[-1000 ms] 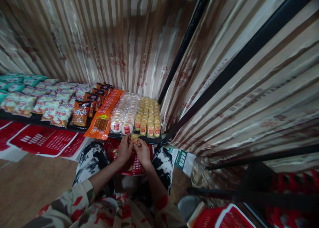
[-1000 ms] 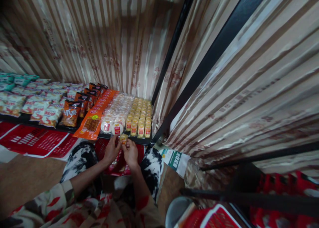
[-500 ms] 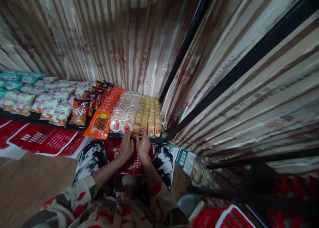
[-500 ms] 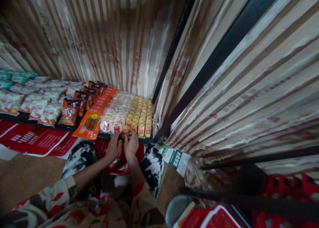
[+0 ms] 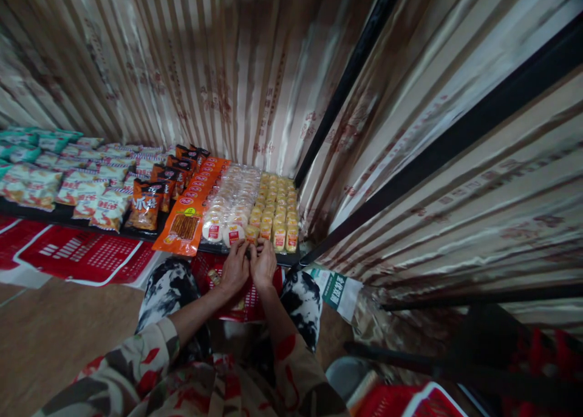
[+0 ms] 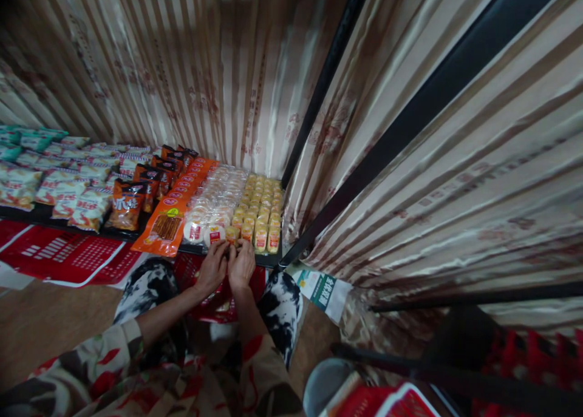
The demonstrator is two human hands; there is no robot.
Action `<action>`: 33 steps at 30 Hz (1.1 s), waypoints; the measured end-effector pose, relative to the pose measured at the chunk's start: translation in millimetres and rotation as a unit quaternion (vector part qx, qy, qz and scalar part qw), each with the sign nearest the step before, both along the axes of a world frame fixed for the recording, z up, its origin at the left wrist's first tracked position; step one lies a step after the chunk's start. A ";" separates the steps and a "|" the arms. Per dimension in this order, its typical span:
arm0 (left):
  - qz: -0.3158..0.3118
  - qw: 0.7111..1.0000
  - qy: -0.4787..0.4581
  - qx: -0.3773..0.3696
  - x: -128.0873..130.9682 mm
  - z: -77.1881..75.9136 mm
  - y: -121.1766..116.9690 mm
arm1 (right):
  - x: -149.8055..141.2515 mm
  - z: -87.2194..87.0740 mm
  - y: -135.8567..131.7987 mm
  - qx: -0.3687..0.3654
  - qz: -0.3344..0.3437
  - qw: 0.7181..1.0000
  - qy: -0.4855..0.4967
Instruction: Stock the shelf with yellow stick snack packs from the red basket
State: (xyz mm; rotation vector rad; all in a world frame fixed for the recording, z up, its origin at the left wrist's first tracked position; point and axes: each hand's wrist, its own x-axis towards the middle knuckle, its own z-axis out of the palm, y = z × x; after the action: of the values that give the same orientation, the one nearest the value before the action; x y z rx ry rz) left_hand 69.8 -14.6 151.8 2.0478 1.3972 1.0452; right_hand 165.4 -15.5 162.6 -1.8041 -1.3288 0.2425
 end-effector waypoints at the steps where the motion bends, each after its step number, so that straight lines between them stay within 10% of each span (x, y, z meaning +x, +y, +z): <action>1: 0.001 1.000 0.004 0.001 0.9 0.3 0.7 | 0.4 0.9 0.3 0.002 -0.002 1.000 -0.005; 33: -0.038 0.993 0.076 0.081 3.6 -10.1 20.1 | 23.4 -14.1 -13.8 0.108 -0.011 0.984 -0.139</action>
State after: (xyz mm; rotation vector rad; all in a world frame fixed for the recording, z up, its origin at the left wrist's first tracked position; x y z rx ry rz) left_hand 73.4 5.5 141.7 2.3218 1.3317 1.0193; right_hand 188.8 -29.3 148.5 -1.7101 -1.4647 -0.1682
